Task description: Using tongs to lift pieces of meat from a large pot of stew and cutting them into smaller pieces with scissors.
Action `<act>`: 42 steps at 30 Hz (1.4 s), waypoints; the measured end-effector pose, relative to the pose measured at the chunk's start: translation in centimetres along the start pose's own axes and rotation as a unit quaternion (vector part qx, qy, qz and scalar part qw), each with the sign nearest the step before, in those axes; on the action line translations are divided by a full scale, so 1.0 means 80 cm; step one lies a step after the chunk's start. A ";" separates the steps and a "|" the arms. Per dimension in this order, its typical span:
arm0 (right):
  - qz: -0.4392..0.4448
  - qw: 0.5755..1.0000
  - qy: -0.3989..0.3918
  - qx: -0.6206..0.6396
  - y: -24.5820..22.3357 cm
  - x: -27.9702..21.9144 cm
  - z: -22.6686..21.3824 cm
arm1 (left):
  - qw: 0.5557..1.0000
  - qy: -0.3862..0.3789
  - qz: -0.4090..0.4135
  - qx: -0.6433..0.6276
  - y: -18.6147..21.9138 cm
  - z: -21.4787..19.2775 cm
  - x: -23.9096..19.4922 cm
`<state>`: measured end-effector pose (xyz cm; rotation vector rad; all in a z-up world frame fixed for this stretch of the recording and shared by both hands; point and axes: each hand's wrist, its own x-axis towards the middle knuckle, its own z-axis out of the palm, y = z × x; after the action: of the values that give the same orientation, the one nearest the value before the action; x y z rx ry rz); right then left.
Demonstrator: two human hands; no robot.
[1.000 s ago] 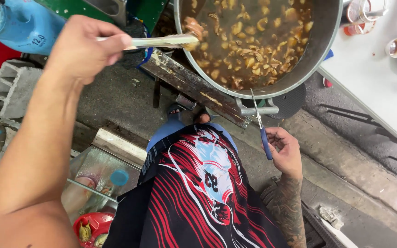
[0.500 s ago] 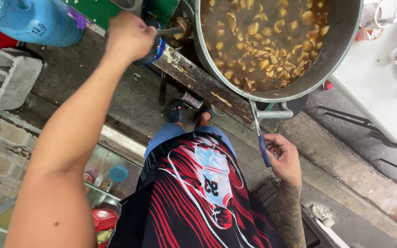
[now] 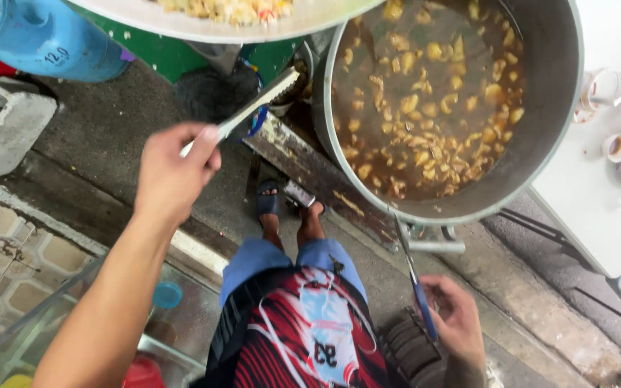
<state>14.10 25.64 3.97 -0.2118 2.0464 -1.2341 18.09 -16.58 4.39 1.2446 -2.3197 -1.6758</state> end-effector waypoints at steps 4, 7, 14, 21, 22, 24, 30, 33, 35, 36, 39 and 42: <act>0.001 0.995 -0.010 0.098 -0.009 0.009 -0.007 | 0.906 -0.181 -0.127 -0.360 -0.028 -0.013 -0.009; -0.123 0.984 -0.075 0.102 -0.010 0.029 -0.017 | 0.943 -0.251 -0.055 -0.210 0.021 -0.007 -0.007; -0.074 0.997 0.020 0.029 -0.023 0.004 -0.039 | 0.887 -0.182 0.277 0.322 0.125 0.054 -0.006; -0.109 0.988 0.090 0.059 -0.020 -0.025 -0.053 | 0.572 0.086 0.458 0.675 0.163 0.174 0.071; -0.115 0.987 0.097 0.063 -0.015 -0.028 -0.055 | 0.551 0.102 0.431 0.708 0.163 0.194 0.088; -0.114 0.985 0.107 0.077 0.008 -0.035 -0.058 | 0.531 0.085 0.404 0.740 0.169 0.225 0.094; -0.106 0.982 0.130 0.090 0.038 -0.050 -0.069 | 0.534 0.109 0.334 0.769 0.150 0.301 0.170; -0.076 0.981 0.148 0.097 0.045 -0.058 -0.079 | 0.514 0.117 0.350 0.774 0.145 0.307 0.192; -0.065 0.980 0.153 0.108 0.050 -0.062 -0.086 | 0.492 0.114 0.374 0.778 0.140 0.316 0.205; -0.067 0.980 0.155 0.105 0.052 -0.064 -0.089 | 0.485 0.101 0.419 0.761 0.135 0.324 0.213; -0.070 0.978 0.165 0.103 0.060 -0.065 -0.101 | 0.478 0.073 0.498 0.719 0.145 0.350 0.217; -0.073 0.977 0.169 0.108 0.071 -0.066 -0.111 | 0.498 -0.001 0.521 0.694 0.163 0.375 0.195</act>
<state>13.30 37.37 4.39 -0.0505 2.1879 -1.6668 -13.43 -0.94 -4.23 -0.5699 -2.9710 0.7920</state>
